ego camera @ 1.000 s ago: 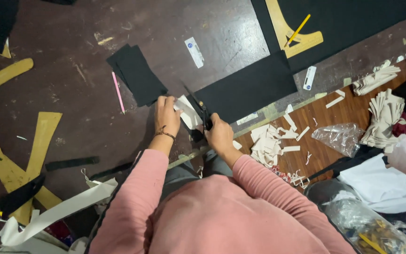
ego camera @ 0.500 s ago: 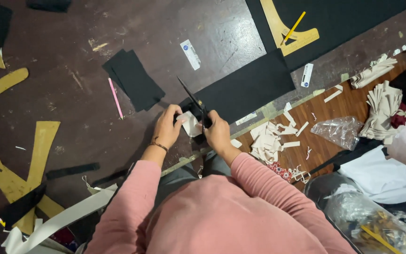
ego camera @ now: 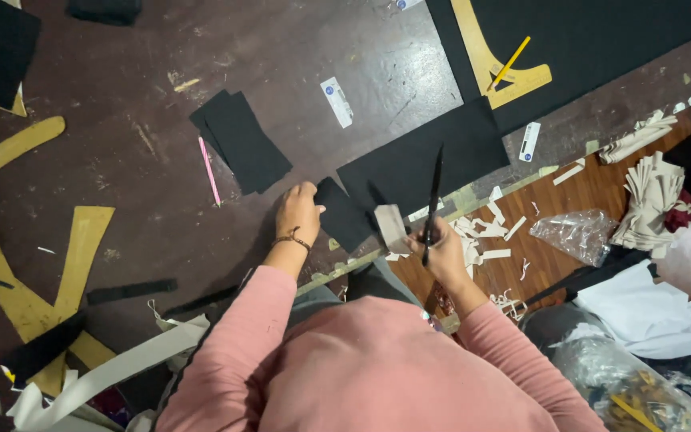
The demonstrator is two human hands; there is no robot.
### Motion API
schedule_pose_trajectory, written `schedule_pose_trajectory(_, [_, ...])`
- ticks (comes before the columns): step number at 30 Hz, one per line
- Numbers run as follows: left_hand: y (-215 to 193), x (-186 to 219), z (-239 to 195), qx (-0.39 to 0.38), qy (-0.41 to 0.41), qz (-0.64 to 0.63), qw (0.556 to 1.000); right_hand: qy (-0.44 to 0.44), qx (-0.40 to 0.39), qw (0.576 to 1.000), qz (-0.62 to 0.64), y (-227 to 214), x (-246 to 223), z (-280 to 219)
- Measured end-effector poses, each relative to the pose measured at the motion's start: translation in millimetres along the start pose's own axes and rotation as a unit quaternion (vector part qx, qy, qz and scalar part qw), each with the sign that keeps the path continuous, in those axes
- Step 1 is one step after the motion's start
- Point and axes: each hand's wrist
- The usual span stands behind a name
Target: Cutting small rectangular pieces of black fabric using a white template and scissors on a workshop table.
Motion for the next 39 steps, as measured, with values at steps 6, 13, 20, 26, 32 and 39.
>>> schedule_pose_trajectory(6, [-12,-9,-26,0.056,0.078,-0.019,0.995,0.009,-0.007,1.0,0.023,-5,1,-17])
schedule_pose_trajectory(13, [-1,-36,-28,0.129,0.103,-0.088,0.982,0.009,-0.018,0.998,0.054,-1,17,-22])
schedule_pose_trajectory(20, [-20,-57,-15,0.18,0.162,-0.098,0.965,0.01,-0.018,0.999,0.032,-3,-1,-22])
schedule_pose_trajectory(26, [-115,-60,4,0.284,0.067,0.076,0.954,-0.018,-0.026,0.999,0.029,-10,-19,-8])
schedule_pose_trajectory(32, [-11,41,0,0.031,0.198,-0.405,0.892,-0.023,-0.016,0.999,-0.041,-22,-39,35])
schedule_pose_trajectory(39, [16,65,-37,0.066,0.278,0.162,0.944,-0.007,-0.016,1.0,0.012,-36,-29,31])
Point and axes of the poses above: each hand's wrist, its own z-axis towards the middle knuckle, its own y-axis out of the palm, x = y × z
